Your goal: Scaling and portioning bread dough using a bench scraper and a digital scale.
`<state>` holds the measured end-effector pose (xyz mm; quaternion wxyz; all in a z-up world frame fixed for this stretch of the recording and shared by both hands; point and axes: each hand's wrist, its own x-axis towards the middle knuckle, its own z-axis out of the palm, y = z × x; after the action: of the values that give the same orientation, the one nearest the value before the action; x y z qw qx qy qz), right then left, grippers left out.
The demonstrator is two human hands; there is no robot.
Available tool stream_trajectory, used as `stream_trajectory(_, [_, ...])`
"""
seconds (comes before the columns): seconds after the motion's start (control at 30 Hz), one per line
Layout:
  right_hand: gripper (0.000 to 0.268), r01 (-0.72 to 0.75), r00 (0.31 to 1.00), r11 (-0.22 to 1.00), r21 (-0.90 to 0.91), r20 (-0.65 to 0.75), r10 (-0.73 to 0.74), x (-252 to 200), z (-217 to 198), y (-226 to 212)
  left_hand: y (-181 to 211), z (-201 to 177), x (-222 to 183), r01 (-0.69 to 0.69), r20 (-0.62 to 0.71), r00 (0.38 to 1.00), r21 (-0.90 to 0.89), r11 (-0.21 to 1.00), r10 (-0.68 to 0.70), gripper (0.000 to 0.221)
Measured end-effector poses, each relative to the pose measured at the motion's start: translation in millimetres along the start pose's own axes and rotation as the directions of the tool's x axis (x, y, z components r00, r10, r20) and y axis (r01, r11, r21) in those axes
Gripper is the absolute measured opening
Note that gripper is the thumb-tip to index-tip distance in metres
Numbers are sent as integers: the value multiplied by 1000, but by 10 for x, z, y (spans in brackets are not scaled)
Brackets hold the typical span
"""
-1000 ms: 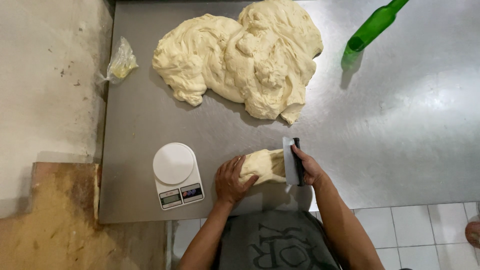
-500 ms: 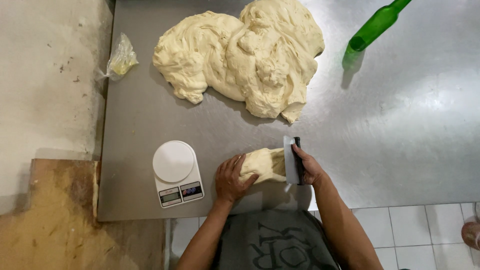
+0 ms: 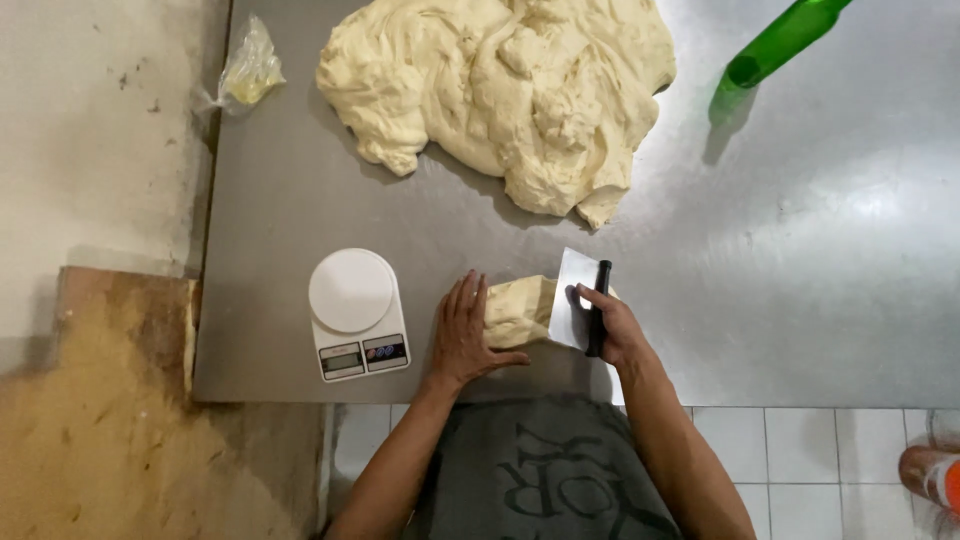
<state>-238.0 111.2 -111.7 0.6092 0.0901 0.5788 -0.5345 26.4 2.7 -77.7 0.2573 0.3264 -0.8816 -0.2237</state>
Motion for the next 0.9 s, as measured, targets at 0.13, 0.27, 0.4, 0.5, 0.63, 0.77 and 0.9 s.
stream_trajectory(0.13, [38,78,986,955,-287,-118,-116,-586,536,-154,-27,42,-32,125,175,977,-14,992,-120,133])
stream_trajectory(0.27, [46,349,916,686,-639,79,-393,-784,878,-180,-107,168,-128,148,183,973,-27,989,-141,124])
stream_trajectory(0.4, [44,375,831,170,-911,250,-496,-582,1034,19,-160,140,-125,158,233,963,-70,985,-138,112])
stream_trajectory(0.5, [43,311,809,47,-949,238,-538,-587,1120,161,-249,259,-242,154,205,969,-55,986,-140,100])
stream_trajectory(0.63, [46,391,641,-164,-906,396,-658,-652,1194,287,-149,118,-242,159,142,979,-100,982,-144,97])
stream_trajectory(0.77, [41,384,649,-181,-905,405,-645,-510,1242,441,-162,51,-202,111,118,988,-77,991,-101,99])
stream_trajectory(0.9, [36,264,715,-120,-957,277,-642,-391,1310,613,-155,-34,-196,208,263,949,-114,971,-173,93])
